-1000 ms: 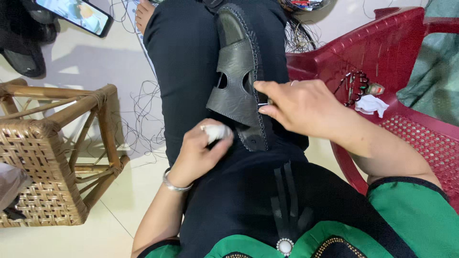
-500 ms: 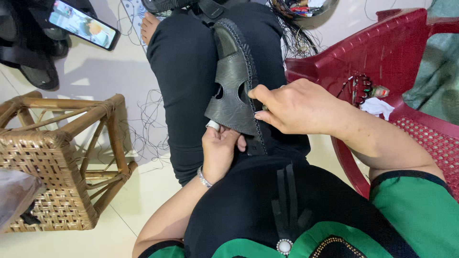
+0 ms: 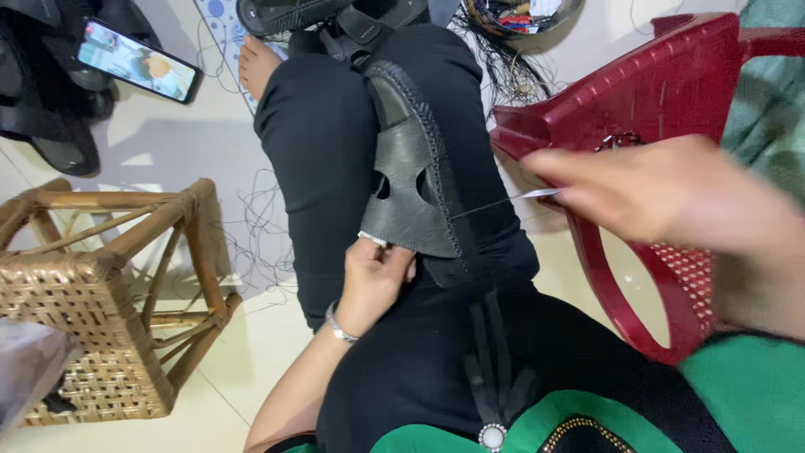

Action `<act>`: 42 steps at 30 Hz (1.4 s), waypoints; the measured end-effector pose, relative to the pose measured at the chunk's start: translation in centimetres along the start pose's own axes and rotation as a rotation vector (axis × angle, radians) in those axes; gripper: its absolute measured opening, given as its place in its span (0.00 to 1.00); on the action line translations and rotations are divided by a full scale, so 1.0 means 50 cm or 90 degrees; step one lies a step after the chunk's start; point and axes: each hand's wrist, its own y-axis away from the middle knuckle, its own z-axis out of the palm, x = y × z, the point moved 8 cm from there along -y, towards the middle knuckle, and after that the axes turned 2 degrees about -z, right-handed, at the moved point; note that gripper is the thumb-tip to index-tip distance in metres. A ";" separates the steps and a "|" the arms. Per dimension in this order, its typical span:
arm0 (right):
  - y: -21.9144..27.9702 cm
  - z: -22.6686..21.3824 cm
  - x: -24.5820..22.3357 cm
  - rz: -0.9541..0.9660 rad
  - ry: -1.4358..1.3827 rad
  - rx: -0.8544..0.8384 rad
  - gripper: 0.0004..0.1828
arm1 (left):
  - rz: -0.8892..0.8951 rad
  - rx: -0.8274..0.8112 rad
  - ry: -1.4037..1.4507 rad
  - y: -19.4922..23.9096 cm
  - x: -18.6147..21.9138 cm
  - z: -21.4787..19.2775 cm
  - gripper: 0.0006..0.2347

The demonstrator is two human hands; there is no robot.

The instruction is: The person is sewing a black sandal using a needle and thread. They hold the sandal on their lap and repeatedly push the needle through the sole and upper, pulling the thread to secure the stitches.

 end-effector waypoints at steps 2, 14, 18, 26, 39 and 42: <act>0.017 -0.013 0.040 -0.462 0.034 0.452 0.36 | 0.118 -0.045 -0.206 0.008 0.025 -0.011 0.10; -0.035 0.062 -0.170 -0.815 -0.432 0.291 0.08 | 0.491 0.178 -0.419 0.120 0.240 -0.122 0.09; 0.020 0.024 -0.170 -0.528 0.002 0.630 0.12 | 0.437 0.168 -0.354 0.109 0.191 -0.109 0.10; -0.127 0.049 -0.129 -0.428 -0.102 0.930 0.09 | 0.147 0.034 -0.685 0.078 0.077 -0.113 0.24; -0.060 -0.002 0.032 -0.469 -0.464 0.860 0.07 | 0.180 -0.296 0.238 0.080 0.106 -0.187 0.19; -0.067 0.037 0.005 -0.469 -0.534 0.852 0.07 | 0.270 -0.315 0.431 0.059 0.226 -0.162 0.15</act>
